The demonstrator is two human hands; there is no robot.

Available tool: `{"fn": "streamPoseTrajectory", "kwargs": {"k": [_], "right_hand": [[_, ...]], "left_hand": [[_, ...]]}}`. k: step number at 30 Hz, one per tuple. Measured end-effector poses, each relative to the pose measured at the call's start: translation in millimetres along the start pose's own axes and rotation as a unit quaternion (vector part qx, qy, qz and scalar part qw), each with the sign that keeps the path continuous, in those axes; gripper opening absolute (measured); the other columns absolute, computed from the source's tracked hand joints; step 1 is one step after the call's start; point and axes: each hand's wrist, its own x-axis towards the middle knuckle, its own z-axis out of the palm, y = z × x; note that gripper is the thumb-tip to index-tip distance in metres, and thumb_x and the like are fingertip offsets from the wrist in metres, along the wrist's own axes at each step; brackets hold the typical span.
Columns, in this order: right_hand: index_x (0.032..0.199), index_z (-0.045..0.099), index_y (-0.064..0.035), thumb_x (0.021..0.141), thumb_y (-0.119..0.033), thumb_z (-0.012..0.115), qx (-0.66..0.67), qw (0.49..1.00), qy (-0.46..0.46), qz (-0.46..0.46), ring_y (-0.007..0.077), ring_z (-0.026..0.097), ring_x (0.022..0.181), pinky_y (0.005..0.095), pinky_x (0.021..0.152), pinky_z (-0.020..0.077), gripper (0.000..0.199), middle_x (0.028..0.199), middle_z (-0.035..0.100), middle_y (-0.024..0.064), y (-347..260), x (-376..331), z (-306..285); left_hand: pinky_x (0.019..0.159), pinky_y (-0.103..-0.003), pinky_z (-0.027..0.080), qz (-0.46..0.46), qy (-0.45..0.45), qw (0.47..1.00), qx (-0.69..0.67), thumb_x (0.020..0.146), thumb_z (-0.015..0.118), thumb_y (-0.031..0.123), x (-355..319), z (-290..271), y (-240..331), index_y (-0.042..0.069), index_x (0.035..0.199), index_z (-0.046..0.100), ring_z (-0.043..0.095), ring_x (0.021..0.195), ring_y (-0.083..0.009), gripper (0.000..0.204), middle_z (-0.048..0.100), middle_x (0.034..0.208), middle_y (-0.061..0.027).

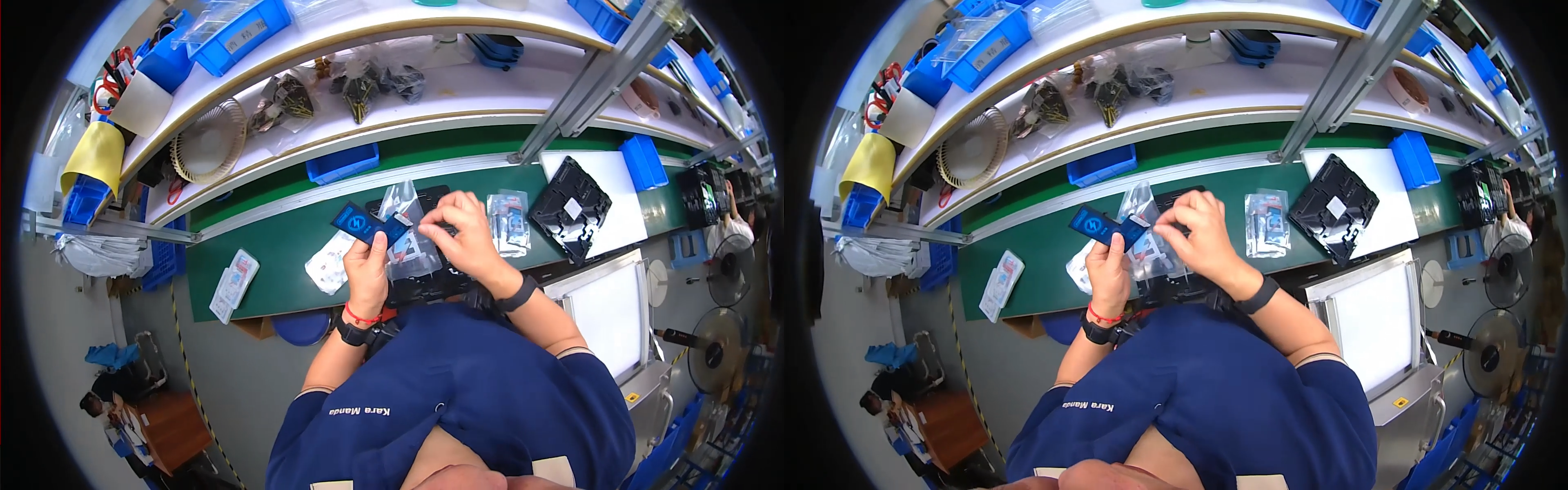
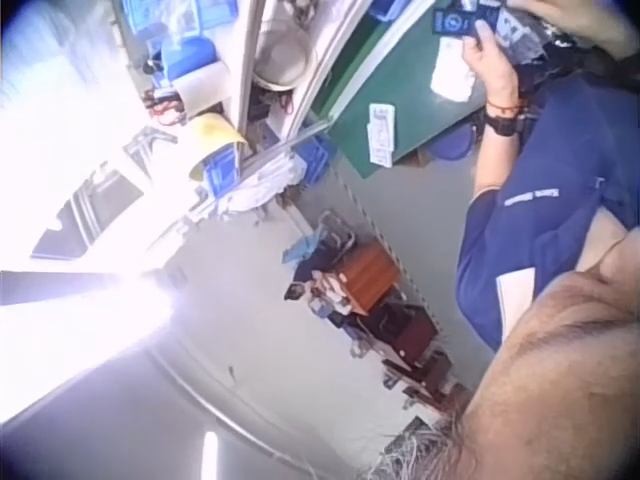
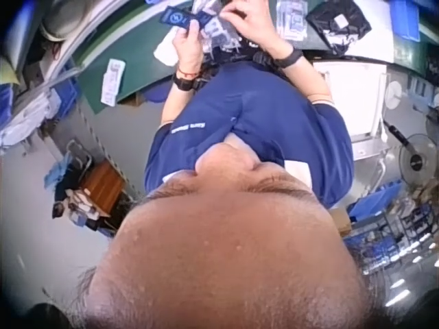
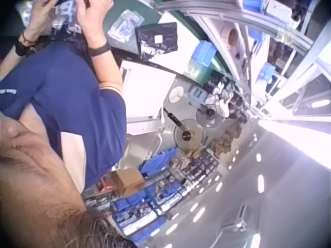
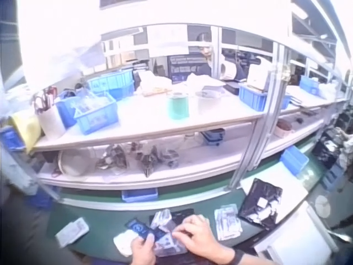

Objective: The recorder prepares foam packaging and then inserts electronic assemblies into protective bags and trays.

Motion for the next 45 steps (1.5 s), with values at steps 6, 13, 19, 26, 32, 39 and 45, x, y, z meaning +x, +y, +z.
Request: {"fn": "streamPoseTrajectory", "kwargs": {"k": [6,13,19,26,32,39,45], "right_hand": [[0.079,0.068,-0.0077,0.068,-0.016,0.072,0.038,0.996,0.059,0.047,0.0204,0.048,0.082,0.0313,0.074,0.0366,0.014,0.079,0.053,0.0047,-5.1,-4.1,16.2],[0.075,0.068,-0.0081,0.067,-0.014,0.072,0.102,0.99,0.077,0.061,0.0197,0.05,0.073,0.0316,0.067,0.0383,0.011,0.07,0.053,0.0044,-0.3,-2.3,22.4],[0.07,0.063,-0.0079,0.068,-0.012,0.069,0.06,0.993,0.091,0.043,0.0218,0.049,0.074,0.0339,0.069,0.0348,0.008,0.072,0.052,0.0044,-7.6,-0.5,28.2],[0.074,0.056,-0.0074,0.07,-0.009,0.063,0.052,0.996,0.068,0.031,0.0239,0.047,0.084,0.0349,0.075,0.0314,0.008,0.082,0.049,0.0067,-12.9,-1.8,34.7],[0.075,0.055,-0.0077,0.069,-0.009,0.063,0.088,0.995,0.009,0.04,0.0239,0.048,0.084,0.035,0.076,0.0306,0.01,0.083,0.049,0.0064,-14.5,-4.4,32.0],[0.096,0.054,-0.0013,0.074,-0.013,0.067,0.169,0.985,0.015,-0.03,0.0236,0.048,0.087,0.03,0.075,0.0409,0.027,0.09,0.048,0.0103,-23.8,2.7,8.9],[0.137,0.018,-0.0019,0.069,-0.006,0.07,0.139,0.987,-0.055,-0.058,0.019,0.056,0.087,0.0298,0.08,0.0425,0.085,0.128,0.043,0.0158,-19.7,23.2,9.2]], "left_hand": [[0.065,-0.026,0.05,0.071,-0.004,0.996,0.047,0.088,0.055,0.014,-3.5,-4.1,-6.7,-0.002,0.096,0.059,0.058,0.077,-0.0126,0.018,0.062,0.09,-0.0076],[0.066,-0.027,0.053,0.138,-0.007,0.982,0.127,0.086,0.058,0.013,-3.6,-8.2,-14.6,-0.003,0.095,0.06,0.058,0.077,-0.0135,0.018,0.061,0.09,-0.0081],[0.065,-0.024,0.048,0.163,0.02,0.976,0.14,0.083,0.061,0.007,-5.0,-3.9,-13.0,-0.005,0.087,0.062,0.055,0.077,-0.0121,0.013,0.057,0.087,-0.007],[0.062,-0.023,0.047,0.201,0.04,0.963,0.174,0.082,0.062,0.005,-5.1,-3.8,-14.6,-0.005,0.086,0.062,0.054,0.076,-0.0116,0.011,0.056,0.089,-0.0065],[0.06,-0.021,0.044,0.236,0.054,0.939,0.243,0.081,0.062,0.004,-0.9,-8.3,-14.8,-0.005,0.09,0.062,0.054,0.074,-0.01,0.012,0.055,0.089,-0.0058],[0.057,-0.02,0.046,0.101,0.043,0.979,0.173,0.085,0.058,0.01,10.1,-18.3,-4.9,-0.002,0.087,0.062,0.052,0.072,-0.0071,0.013,0.054,0.086,-0.003],[0.054,-0.02,0.047,0.059,-0.113,0.962,0.242,0.082,0.062,0.008,2.2,-19.8,-15.3,-0.001,0.089,0.063,0.053,0.071,-0.0074,0.011,0.053,0.082,-0.0018]]}}
